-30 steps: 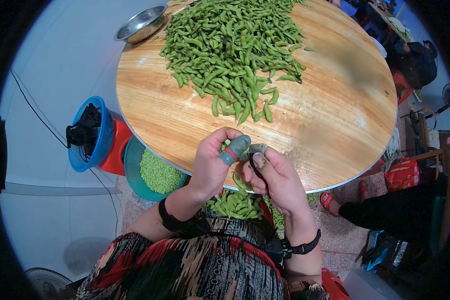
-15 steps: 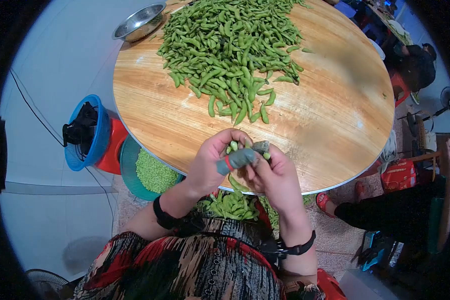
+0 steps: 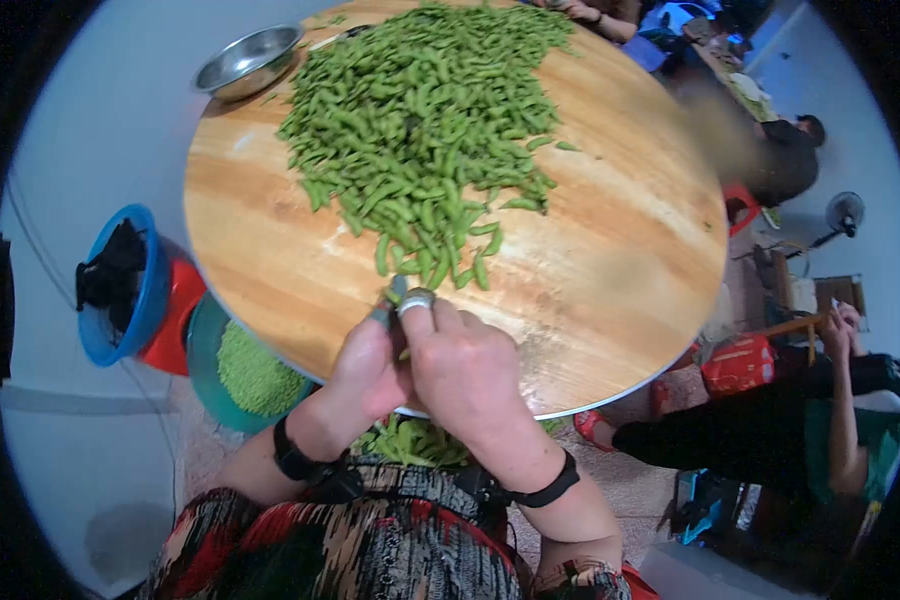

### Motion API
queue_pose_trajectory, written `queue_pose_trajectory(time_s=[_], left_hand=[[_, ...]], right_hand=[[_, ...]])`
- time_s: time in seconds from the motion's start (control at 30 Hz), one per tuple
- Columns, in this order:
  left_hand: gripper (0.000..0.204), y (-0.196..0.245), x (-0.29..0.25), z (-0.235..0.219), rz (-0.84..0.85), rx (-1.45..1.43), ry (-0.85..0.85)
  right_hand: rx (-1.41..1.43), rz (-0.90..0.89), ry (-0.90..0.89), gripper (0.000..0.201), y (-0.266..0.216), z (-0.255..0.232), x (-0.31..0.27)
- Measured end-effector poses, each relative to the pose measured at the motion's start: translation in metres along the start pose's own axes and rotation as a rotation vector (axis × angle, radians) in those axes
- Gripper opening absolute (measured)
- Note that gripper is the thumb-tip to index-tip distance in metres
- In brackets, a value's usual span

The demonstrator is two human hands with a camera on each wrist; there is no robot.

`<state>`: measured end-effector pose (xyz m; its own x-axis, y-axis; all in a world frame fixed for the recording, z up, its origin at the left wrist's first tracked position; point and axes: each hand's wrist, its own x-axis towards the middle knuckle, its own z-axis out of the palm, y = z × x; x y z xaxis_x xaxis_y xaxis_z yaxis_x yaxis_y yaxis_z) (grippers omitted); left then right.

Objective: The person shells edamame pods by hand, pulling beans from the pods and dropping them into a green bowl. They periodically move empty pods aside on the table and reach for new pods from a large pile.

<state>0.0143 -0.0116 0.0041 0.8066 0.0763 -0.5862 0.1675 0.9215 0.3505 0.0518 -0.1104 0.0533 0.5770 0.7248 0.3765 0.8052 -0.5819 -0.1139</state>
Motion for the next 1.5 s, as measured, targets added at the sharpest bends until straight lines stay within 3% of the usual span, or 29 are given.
queue_pose_trajectory(time_s=[0.07,0.1,0.17,0.2,0.23,0.27,0.37,0.47,0.63,0.83,0.9,0.93,1.0,1.03,1.2,1.27,1.5], left_hand=[[0.035,0.005,-0.004,0.006,-0.031,-0.022,-0.022],[0.033,0.003,0.004,-0.004,-0.021,-0.078,-0.117],[0.028,0.012,0.006,-0.007,-0.021,-0.027,-0.118],[0.024,0.017,0.006,-0.010,-0.012,0.021,-0.095],[0.022,0.025,0.005,-0.016,0.101,0.048,-0.300],[0.022,0.031,0.005,-0.017,0.098,0.051,-0.319],[0.017,0.037,0.006,-0.017,0.212,0.048,-0.298],[0.016,0.033,0.001,-0.012,0.181,0.111,-0.312],[0.015,0.030,0.000,-0.011,0.189,0.199,-0.347],[0.018,0.024,0.004,-0.001,0.167,0.338,-0.361],[0.023,0.020,0.005,0.004,0.151,0.358,-0.376],[0.030,0.018,0.005,0.005,0.136,0.366,-0.389],[0.025,0.011,0.012,0.000,0.148,0.372,-0.413],[0.021,0.009,0.015,-0.001,0.190,0.388,-0.405],[0.010,0.008,0.022,0.003,0.322,0.443,-0.396],[0.007,0.009,0.022,0.005,0.393,0.575,-0.294],[0.010,0.007,0.021,0.009,0.462,0.603,-0.331]], right_hand=[[-0.010,-0.029,0.028,0.013,0.001,-0.002,0.002],[0.087,0.022,0.045,0.012,0.001,-0.003,0.002],[0.171,0.074,0.074,0.012,0.009,-0.014,0.005],[0.368,0.015,-0.192,0.013,0.019,-0.031,0.003],[0.565,-0.043,-0.458,0.015,0.025,-0.044,0.003],[0.739,-0.029,-0.592,0.018,0.027,-0.050,0.003],[0.289,0.344,-0.160,0.029,0.045,-0.003,0.005],[0.164,0.414,-0.115,0.031,0.065,0.028,0.011],[0.140,0.383,-0.181,0.025,0.059,0.031,0.005],[0.306,0.344,0.009,0.020,0.066,0.029,-0.010],[0.866,0.453,-0.039,0.018,0.060,0.017,-0.016],[0.872,0.457,-0.032,0.018,0.054,0.011,-0.017],[1.436,0.644,-0.196,0.018,0.044,0.003,-0.018],[1.525,0.652,-0.246,0.017,0.048,0.009,-0.022],[1.409,0.622,-0.225,0.021,0.047,0.028,-0.032],[1.413,0.580,-0.204,0.023,0.046,0.033,-0.035],[1.663,0.513,-0.268,0.026,0.048,0.032,-0.040]])
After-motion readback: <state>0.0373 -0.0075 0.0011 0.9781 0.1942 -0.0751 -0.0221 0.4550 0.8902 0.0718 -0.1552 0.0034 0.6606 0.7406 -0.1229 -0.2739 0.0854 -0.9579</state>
